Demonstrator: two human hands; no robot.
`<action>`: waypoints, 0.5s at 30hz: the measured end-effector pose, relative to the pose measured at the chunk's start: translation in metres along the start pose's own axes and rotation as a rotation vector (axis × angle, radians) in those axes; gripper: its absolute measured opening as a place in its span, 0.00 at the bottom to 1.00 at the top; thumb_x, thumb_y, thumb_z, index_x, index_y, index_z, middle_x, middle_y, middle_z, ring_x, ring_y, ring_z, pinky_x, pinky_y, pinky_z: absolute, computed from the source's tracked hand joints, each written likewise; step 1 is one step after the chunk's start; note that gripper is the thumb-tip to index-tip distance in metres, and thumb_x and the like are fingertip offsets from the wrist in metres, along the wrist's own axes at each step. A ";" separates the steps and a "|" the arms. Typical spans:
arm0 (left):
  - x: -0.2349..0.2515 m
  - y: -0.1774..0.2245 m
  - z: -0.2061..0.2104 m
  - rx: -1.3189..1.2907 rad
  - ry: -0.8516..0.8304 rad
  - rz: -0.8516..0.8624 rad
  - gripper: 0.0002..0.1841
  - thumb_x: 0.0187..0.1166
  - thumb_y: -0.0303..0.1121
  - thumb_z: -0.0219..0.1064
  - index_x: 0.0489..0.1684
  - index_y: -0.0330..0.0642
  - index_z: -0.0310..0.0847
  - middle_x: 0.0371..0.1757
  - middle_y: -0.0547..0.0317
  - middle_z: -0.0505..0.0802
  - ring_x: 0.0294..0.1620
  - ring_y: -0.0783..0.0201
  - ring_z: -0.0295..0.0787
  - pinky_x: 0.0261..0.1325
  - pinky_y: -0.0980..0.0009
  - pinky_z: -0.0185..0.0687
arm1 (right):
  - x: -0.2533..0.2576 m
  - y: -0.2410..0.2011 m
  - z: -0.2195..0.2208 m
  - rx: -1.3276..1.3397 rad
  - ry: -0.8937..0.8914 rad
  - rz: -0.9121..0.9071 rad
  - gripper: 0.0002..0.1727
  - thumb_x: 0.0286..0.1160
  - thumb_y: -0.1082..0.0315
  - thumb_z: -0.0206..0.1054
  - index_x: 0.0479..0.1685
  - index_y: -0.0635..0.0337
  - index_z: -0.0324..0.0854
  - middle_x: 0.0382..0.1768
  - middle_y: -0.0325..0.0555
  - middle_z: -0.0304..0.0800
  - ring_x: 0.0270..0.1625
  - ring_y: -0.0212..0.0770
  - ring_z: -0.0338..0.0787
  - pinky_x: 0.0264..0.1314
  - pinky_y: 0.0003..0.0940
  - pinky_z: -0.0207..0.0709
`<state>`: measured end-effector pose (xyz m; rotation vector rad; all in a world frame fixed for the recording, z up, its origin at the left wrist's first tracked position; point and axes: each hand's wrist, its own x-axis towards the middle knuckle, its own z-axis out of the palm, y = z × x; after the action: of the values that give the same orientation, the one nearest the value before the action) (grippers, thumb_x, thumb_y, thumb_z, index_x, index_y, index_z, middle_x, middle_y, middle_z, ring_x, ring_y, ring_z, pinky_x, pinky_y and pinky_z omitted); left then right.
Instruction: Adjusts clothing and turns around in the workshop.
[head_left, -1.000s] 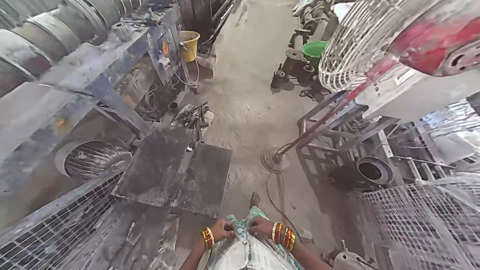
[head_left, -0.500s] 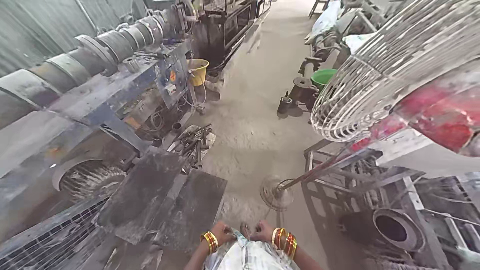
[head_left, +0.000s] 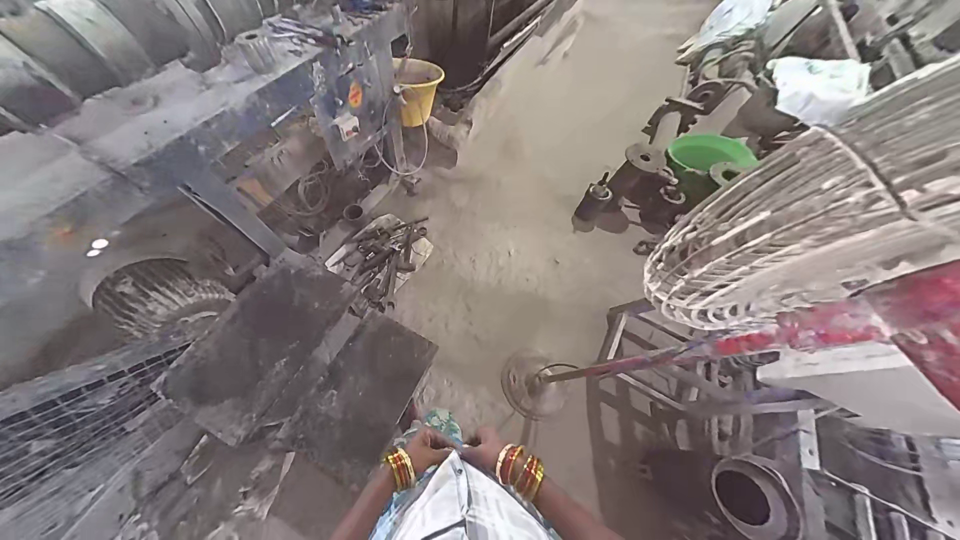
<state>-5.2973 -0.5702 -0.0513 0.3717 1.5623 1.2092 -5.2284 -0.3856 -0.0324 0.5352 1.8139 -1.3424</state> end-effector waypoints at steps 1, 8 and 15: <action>0.004 0.000 0.001 0.003 -0.016 -0.010 0.09 0.79 0.19 0.64 0.48 0.23 0.88 0.41 0.50 0.95 0.43 0.75 0.89 0.58 0.73 0.83 | 0.003 -0.002 -0.002 -0.019 -0.025 -0.003 0.14 0.81 0.69 0.68 0.53 0.74 0.85 0.44 0.57 0.89 0.45 0.43 0.85 0.57 0.42 0.77; 0.023 0.006 -0.031 0.067 -0.015 -0.017 0.08 0.73 0.21 0.71 0.45 0.23 0.87 0.36 0.50 0.93 0.37 0.70 0.87 0.51 0.69 0.83 | 0.028 -0.023 -0.016 -0.067 -0.100 -0.037 0.10 0.80 0.71 0.68 0.48 0.74 0.85 0.38 0.51 0.87 0.39 0.36 0.82 0.51 0.38 0.77; 0.026 0.047 -0.082 0.288 -0.015 -0.035 0.11 0.75 0.27 0.73 0.43 0.23 0.88 0.39 0.41 0.93 0.43 0.57 0.89 0.58 0.57 0.81 | 0.041 -0.081 -0.033 -0.076 -0.109 -0.044 0.12 0.82 0.73 0.66 0.54 0.75 0.85 0.46 0.55 0.90 0.45 0.35 0.84 0.58 0.34 0.76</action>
<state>-5.3939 -0.5711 -0.0343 0.5355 1.7270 0.9534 -5.3227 -0.3880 -0.0131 0.3764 1.7882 -1.3006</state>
